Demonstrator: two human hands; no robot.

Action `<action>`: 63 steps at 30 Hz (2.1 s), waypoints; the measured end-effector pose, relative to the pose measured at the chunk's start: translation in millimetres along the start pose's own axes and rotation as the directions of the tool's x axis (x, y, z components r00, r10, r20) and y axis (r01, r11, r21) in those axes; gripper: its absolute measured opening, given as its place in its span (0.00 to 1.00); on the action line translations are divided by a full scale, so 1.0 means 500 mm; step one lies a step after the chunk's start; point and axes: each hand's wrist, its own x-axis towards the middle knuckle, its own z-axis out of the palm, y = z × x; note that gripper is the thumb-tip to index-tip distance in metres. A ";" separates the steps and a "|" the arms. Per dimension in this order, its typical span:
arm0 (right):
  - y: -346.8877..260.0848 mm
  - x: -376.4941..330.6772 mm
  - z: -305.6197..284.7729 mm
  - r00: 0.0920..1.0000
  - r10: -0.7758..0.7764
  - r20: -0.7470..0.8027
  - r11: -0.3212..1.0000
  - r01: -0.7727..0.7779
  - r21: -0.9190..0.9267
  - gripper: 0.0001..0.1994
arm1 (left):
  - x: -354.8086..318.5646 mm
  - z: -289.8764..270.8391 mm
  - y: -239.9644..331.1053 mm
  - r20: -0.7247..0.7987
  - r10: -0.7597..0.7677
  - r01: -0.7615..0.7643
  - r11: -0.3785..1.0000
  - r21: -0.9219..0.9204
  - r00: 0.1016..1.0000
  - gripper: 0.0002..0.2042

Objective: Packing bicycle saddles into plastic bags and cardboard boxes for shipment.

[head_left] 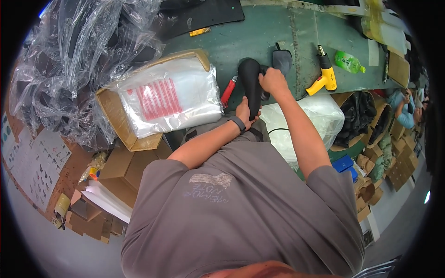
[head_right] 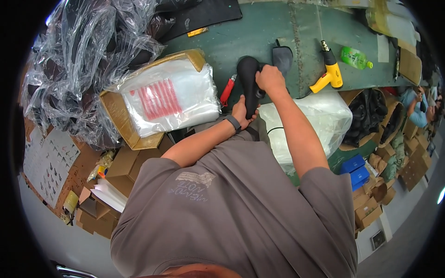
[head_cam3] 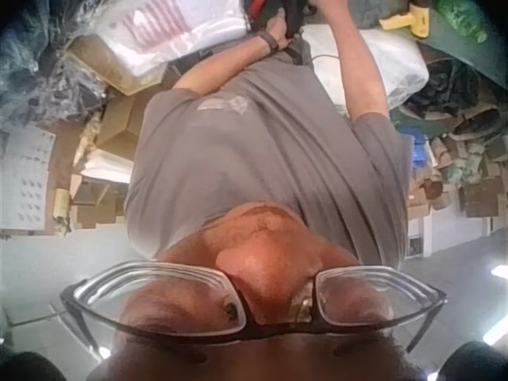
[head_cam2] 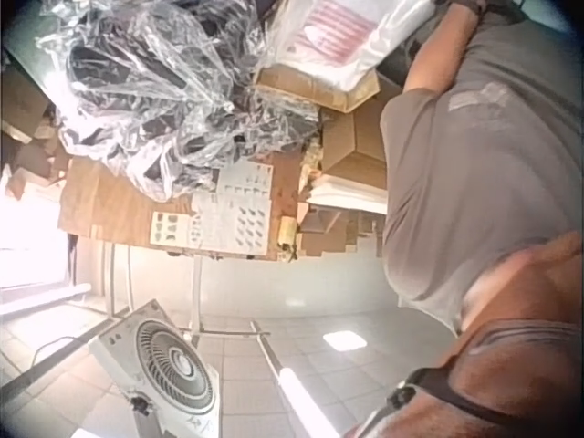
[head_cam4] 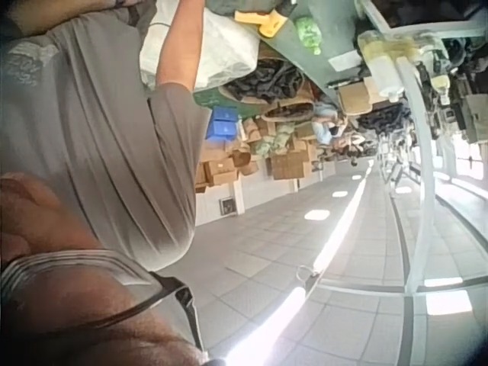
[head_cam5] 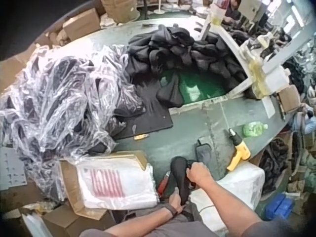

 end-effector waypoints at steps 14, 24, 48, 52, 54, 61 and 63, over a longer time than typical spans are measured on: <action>0.001 -0.058 0.032 0.990 -0.135 -0.046 0.987 0.131 -0.091 0.21 | 0.018 -0.010 0.002 -0.117 0.005 -0.002 1.000 0.025 0.993 0.29; 0.041 0.101 0.038 0.982 -0.146 -0.122 0.986 0.135 -0.097 0.23 | -0.012 -0.012 0.050 -0.026 -0.013 0.017 0.991 0.130 1.000 0.31; -0.016 -0.473 -0.124 0.474 -0.876 -0.086 -0.290 -0.375 0.880 0.32 | -0.696 0.158 0.255 0.859 0.511 -0.189 -0.842 0.506 0.023 0.68; -0.018 -0.529 -0.137 0.422 -0.905 -0.057 -0.203 -0.310 0.929 0.32 | -0.786 0.176 0.250 0.735 0.581 -0.234 -0.705 0.669 0.350 0.52; -0.024 -0.563 -0.139 0.381 -0.920 -0.097 -0.237 -0.340 0.910 0.33 | -0.794 0.159 0.271 0.815 0.549 -0.274 -0.768 0.579 0.184 0.34; -0.053 -0.605 -0.101 0.363 -0.927 -0.096 -0.256 -0.426 0.868 0.42 | -0.838 0.083 0.399 0.837 0.323 -0.712 -0.442 0.546 0.441 0.17; -0.056 -0.604 -0.102 0.245 -0.955 -0.166 -0.259 -0.424 0.868 0.49 | -0.791 0.051 0.410 0.668 0.569 -0.776 -0.079 0.625 0.480 0.19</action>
